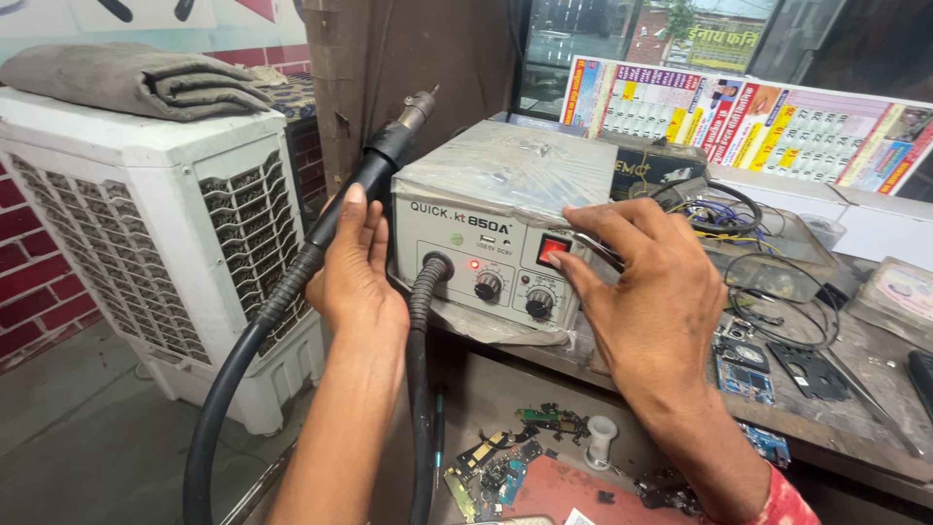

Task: The person uses a soldering iron to apply solder to a small blue circuit board. They then use a hot air rework station to heat the board while holding it with tweezers. Finally, they turn off the rework station and inspect the board.

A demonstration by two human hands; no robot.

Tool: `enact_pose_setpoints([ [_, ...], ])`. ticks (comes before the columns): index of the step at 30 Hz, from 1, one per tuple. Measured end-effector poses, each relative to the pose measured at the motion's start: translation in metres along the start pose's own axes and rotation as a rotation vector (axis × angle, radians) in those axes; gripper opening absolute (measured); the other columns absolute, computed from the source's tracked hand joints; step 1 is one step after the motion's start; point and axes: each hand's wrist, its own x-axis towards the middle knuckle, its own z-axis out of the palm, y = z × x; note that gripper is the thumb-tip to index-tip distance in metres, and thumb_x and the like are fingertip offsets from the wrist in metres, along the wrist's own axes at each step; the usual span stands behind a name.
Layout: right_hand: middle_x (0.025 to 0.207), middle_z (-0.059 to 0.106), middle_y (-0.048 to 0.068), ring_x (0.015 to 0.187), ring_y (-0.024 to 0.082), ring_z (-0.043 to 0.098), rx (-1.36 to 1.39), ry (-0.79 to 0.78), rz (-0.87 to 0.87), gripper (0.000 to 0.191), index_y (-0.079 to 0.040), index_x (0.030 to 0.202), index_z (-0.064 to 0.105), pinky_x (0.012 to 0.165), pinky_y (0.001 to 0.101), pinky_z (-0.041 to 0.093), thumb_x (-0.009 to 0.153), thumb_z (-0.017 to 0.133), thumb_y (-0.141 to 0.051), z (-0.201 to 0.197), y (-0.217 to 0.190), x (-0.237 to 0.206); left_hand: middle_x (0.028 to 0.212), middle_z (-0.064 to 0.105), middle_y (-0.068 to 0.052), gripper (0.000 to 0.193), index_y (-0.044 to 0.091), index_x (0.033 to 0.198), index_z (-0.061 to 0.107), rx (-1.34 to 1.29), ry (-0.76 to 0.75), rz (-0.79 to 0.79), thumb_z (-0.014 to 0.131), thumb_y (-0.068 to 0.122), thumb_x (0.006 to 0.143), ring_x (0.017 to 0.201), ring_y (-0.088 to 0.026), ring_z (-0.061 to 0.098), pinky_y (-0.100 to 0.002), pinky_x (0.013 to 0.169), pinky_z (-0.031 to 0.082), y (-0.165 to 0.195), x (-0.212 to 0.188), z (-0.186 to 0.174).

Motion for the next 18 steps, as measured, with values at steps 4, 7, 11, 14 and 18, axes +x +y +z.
enact_pose_setpoints([
  [4,0.104,0.072,0.002,0.094,0.027,0.069,0.014,-0.019,0.032,0.037,-0.016,0.109,0.079,0.076,0.0404,0.053,0.075,0.089,-0.026,-0.001,0.000,0.001,0.096,0.076,-0.009,0.028,0.000,0.100,0.069,0.005,0.011,0.035,0.085,0.005,0.077,0.086,-0.017,0.076,-0.027,0.085,0.062,-0.007,0.005,0.002],
  [7,0.105,0.072,0.002,0.091,0.026,0.070,0.046,-0.015,0.034,0.037,-0.015,0.110,0.078,0.074,0.0388,0.054,0.075,0.089,-0.024,-0.001,0.001,0.001,0.096,0.075,-0.010,0.028,-0.001,0.100,0.069,0.000,0.001,0.050,0.084,0.005,0.078,0.086,-0.017,0.075,-0.028,0.084,0.062,-0.014,0.011,0.004],
  [11,0.105,0.072,0.003,0.082,0.024,0.071,0.102,-0.051,0.079,0.041,-0.015,0.112,0.078,0.071,0.0370,0.055,0.074,0.090,-0.022,0.001,0.002,0.002,0.096,0.074,-0.009,0.027,-0.002,0.098,0.068,-0.064,-0.001,0.027,0.085,0.003,0.077,0.085,-0.019,0.074,-0.030,0.084,0.064,-0.022,0.019,0.006],
  [14,0.103,0.072,0.005,0.086,0.024,0.072,0.140,-0.018,0.031,0.043,-0.013,0.113,0.078,0.074,0.0362,0.056,0.073,0.090,-0.019,0.001,0.003,0.002,0.095,0.074,-0.008,0.028,-0.001,0.097,0.070,-0.058,0.035,-0.033,0.086,0.004,0.076,0.085,-0.017,0.073,-0.029,0.082,0.063,-0.021,0.023,0.004],
  [18,0.100,0.071,0.006,0.082,0.023,0.071,0.181,-0.034,0.069,0.044,-0.013,0.113,0.077,0.073,0.0353,0.056,0.071,0.090,-0.018,0.003,0.003,0.003,0.093,0.074,-0.006,0.031,0.001,0.097,0.071,-0.037,0.083,-0.041,0.089,0.007,0.073,0.082,-0.015,0.070,-0.029,0.074,0.060,-0.019,0.023,-0.001],
])
